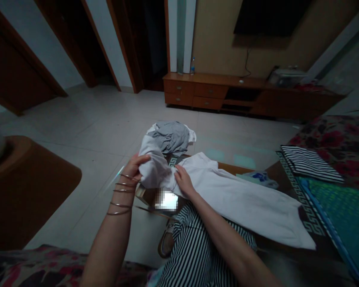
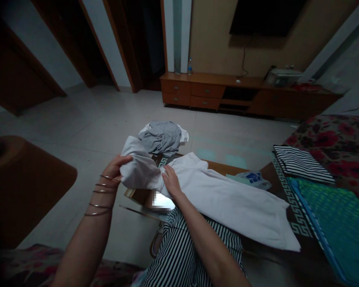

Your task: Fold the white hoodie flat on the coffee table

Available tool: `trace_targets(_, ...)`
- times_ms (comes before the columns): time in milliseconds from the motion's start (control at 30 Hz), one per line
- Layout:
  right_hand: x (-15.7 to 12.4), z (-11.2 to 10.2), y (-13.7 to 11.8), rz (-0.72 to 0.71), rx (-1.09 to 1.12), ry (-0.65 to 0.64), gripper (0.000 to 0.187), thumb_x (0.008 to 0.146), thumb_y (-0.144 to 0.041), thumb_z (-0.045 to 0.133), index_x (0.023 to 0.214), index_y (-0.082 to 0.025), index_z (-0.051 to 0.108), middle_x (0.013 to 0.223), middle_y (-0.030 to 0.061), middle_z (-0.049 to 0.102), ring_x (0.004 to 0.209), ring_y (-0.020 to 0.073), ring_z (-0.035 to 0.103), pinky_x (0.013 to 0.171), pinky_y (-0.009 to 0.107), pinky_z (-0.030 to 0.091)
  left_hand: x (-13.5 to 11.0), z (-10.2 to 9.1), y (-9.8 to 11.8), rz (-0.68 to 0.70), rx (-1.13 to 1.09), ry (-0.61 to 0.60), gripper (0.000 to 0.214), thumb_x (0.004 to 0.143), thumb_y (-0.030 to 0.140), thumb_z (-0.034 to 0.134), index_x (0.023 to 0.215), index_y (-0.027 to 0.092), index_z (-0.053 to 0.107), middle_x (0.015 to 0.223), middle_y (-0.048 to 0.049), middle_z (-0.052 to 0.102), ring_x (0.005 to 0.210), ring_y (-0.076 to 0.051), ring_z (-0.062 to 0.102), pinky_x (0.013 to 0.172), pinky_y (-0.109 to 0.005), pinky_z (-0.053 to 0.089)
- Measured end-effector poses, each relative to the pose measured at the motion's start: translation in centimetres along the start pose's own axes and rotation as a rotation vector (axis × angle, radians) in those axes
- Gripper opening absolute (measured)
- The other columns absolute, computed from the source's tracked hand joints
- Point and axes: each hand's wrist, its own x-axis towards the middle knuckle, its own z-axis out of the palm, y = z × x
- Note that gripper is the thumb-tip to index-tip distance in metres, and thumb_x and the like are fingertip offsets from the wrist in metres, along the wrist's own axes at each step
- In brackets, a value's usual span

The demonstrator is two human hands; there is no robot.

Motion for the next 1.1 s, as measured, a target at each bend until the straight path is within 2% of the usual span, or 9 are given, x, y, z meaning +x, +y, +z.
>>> trace_targets(100, -2.3, -4.4, 2.2, 0.233, 0.350, 0.219, 0.051, 0.092, -0.038, 0.039, 0.135, -0.012, 0.048, 0.136, 0.0153, 0.054, 0.119, 0.0191, 0.056, 0.098, 0.034, 0.047, -0.3, 7.6, -1.6, 0.074, -0.037, -0.155, 0.065, 0.065, 0.033, 0.072, 0.124, 0.011, 0.055, 0.092, -0.0053, 0.065, 0.071, -0.016, 0.060, 0.064, -0.027, 0.049)
trace_targets(200, -6.1, -8.8, 5.4, 0.355, 0.522, 0.341, 0.059, 0.088, -0.049, 0.042, 0.134, -0.014, 0.049, 0.131, 0.0160, 0.058, 0.104, 0.0215, 0.065, 0.082, 0.034, 0.054, -0.9, 14.7, -6.4, 0.142, 0.048, -0.267, 0.068, 0.067, 0.031, 0.073, 0.129, 0.013, 0.052, 0.100, -0.0076, 0.064, 0.080, -0.016, 0.059, 0.070, -0.025, 0.048)
trace_targets(333, -10.5, -12.4, 9.4, 0.450, 0.458, 0.427, 0.065, 0.083, -0.054, 0.046, 0.132, -0.013, 0.053, 0.123, 0.0164, 0.063, 0.099, 0.0236, 0.067, 0.079, 0.034, 0.055, -2.8, 19.2, -12.3, 0.097, 0.212, -0.542, 0.056, 0.073, 0.032, 0.070, 0.124, 0.012, 0.057, 0.092, -0.0093, 0.064, 0.079, -0.016, 0.059, 0.071, -0.029, 0.049)
trace_targets(433, -12.0, -13.3, 11.1, 0.492, 0.378, 0.424, 0.065, 0.083, -0.053, 0.046, 0.132, -0.011, 0.052, 0.118, 0.0167, 0.066, 0.094, 0.0232, 0.068, 0.078, 0.034, 0.054, -4.3, 17.1, -13.4, 0.263, 0.318, -0.459, 0.037, 0.080, 0.031, 0.062, 0.114, 0.015, 0.063, 0.108, -0.0126, 0.062, 0.099, -0.020, 0.059, 0.084, -0.032, 0.048)
trace_targets(533, -11.9, -13.5, 11.4, 0.481, 0.249, 0.401, 0.059, 0.084, -0.049, 0.044, 0.128, -0.011, 0.056, 0.110, 0.0157, 0.068, 0.093, 0.0235, 0.067, 0.080, 0.034, 0.053, -4.1, 12.1, -12.9, 0.379, 0.472, -0.114, 0.024, 0.086, 0.025, 0.051, 0.102, 0.015, 0.066, 0.110, -0.0119, 0.061, 0.106, -0.022, 0.056, 0.090, -0.033, 0.047)
trace_targets(600, -11.2, -13.4, 10.8, 0.474, 0.131, 0.392, 0.056, 0.085, -0.046, 0.041, 0.127, -0.012, 0.057, 0.109, 0.0152, 0.069, 0.095, 0.0241, 0.066, 0.083, 0.035, 0.051, -3.1, 8.9, -12.9, 0.298, 0.606, 0.183, 0.023, 0.083, 0.020, 0.051, 0.101, 0.014, 0.064, 0.110, -0.0122, 0.060, 0.106, -0.022, 0.055, 0.091, -0.034, 0.046)
trace_targets(667, -10.2, -13.1, 10.0, 0.461, 0.028, 0.359, 0.055, 0.085, -0.042, 0.040, 0.130, -0.013, 0.055, 0.107, 0.0137, 0.069, 0.096, 0.0241, 0.065, 0.086, 0.036, 0.050, -1.7, 6.8, -13.3, 0.157, 0.680, 0.304, 0.029, 0.080, 0.019, 0.055, 0.107, 0.011, 0.061, 0.102, -0.0121, 0.062, 0.100, -0.023, 0.058, 0.089, -0.035, 0.047)
trace_targets(867, -8.9, -12.8, 9.3, 0.267, -0.007, 0.368, 0.053, 0.078, -0.019, 0.038, 0.126, -0.011, 0.059, 0.124, 0.0111, 0.063, 0.113, 0.0200, 0.057, 0.100, 0.032, 0.042, -0.5, 5.9, -15.6, 0.081, 0.726, 0.175, 0.062, 0.060, 0.004, 0.064, 0.121, 0.008, 0.056, 0.083, -0.0055, 0.064, 0.076, -0.019, 0.061, 0.076, -0.031, 0.051)
trace_targets(1100, -8.4, -15.0, 10.9, 0.438, -0.193, 0.214, 0.045, 0.083, -0.031, 0.049, 0.124, -0.018, 0.060, 0.110, 0.0097, 0.068, 0.096, 0.0217, 0.063, 0.086, 0.031, 0.046, -0.8, 5.1, -15.8, 0.166, 0.787, 0.141, 0.048, 0.059, -0.001, 0.053, 0.104, 0.010, 0.066, 0.094, -0.0111, 0.066, 0.093, -0.025, 0.061, 0.090, -0.039, 0.048)
